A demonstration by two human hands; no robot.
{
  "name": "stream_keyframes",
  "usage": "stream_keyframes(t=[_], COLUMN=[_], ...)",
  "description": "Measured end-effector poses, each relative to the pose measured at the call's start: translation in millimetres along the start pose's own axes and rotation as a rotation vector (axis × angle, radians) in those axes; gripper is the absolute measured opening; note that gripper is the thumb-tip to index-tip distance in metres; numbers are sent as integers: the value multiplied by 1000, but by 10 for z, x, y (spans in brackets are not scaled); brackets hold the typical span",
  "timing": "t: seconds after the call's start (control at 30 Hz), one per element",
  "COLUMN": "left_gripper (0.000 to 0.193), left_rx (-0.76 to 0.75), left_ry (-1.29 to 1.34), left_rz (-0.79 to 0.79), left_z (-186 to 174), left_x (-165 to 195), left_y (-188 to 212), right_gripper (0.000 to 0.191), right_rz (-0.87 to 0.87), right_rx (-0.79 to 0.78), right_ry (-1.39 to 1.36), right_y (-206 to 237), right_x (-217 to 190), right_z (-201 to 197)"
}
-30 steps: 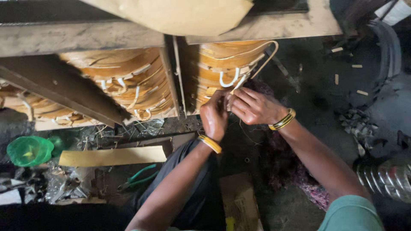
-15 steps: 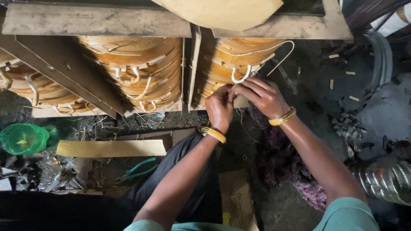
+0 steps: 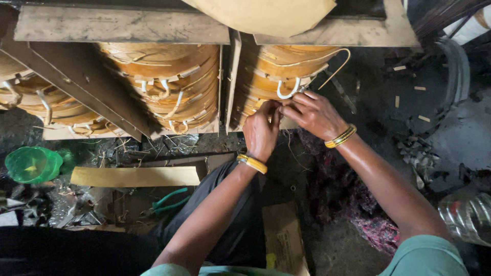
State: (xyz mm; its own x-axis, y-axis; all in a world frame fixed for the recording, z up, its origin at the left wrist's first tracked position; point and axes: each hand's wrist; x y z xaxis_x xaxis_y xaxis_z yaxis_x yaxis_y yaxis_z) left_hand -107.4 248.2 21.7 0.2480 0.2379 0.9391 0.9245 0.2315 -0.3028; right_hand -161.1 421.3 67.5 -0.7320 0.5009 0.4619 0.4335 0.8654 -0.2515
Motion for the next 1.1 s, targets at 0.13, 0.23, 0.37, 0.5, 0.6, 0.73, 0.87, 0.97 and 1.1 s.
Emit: stream_keyframes(t=[0.13,0.23,0.37,0.5,0.6,0.73,0.87,0.97,1.1], left_gripper=[15,11,18,21,15,16,24,27,30], left_rx=[-12,-90,-125,-95,-98,-106,-91,-44,7], left_ry=[1,-35,45,75,40,45,34,0,-63], left_rz=[159,108,129,133,66,101,116,139,122], left_z=[12,6,-40,-62,-70,-104,-107,-60,-3], left_x=[-77,-134,-154,-119,-96,-97,-111,-131,-158], left_y=[49,-8,-63,-71,-77,-66,-4,24,3], right_gripper=[15,29,38,25,18,14,21,21,19], right_rz=[52,15,-68,-194,-180,-75,-5,71,188], right_rx=[-48,4,-49,13,150,184,122,77,27], right_ry=[24,24,94,183,130,18,-91,-134,-109], right_y=[-77,-93,-92,-69,-19,-3,-63,-132,-162], right_x=[-50,-31,33,60,67,7,-31,-43,-128], right_z=[-148,-283,-293,-99,15,24,-90,-147,-130])
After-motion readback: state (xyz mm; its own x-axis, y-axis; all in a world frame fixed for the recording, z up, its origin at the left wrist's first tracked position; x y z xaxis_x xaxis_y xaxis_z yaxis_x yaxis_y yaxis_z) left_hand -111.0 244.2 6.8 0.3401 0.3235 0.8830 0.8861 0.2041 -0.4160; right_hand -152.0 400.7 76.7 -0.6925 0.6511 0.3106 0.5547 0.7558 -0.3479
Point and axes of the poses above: each hand's wrist, its own y-axis away from the middle knuckle, its own z-axis out of the palm, x = y × z, and after that the axes turned 9 degrees about y, right-handed
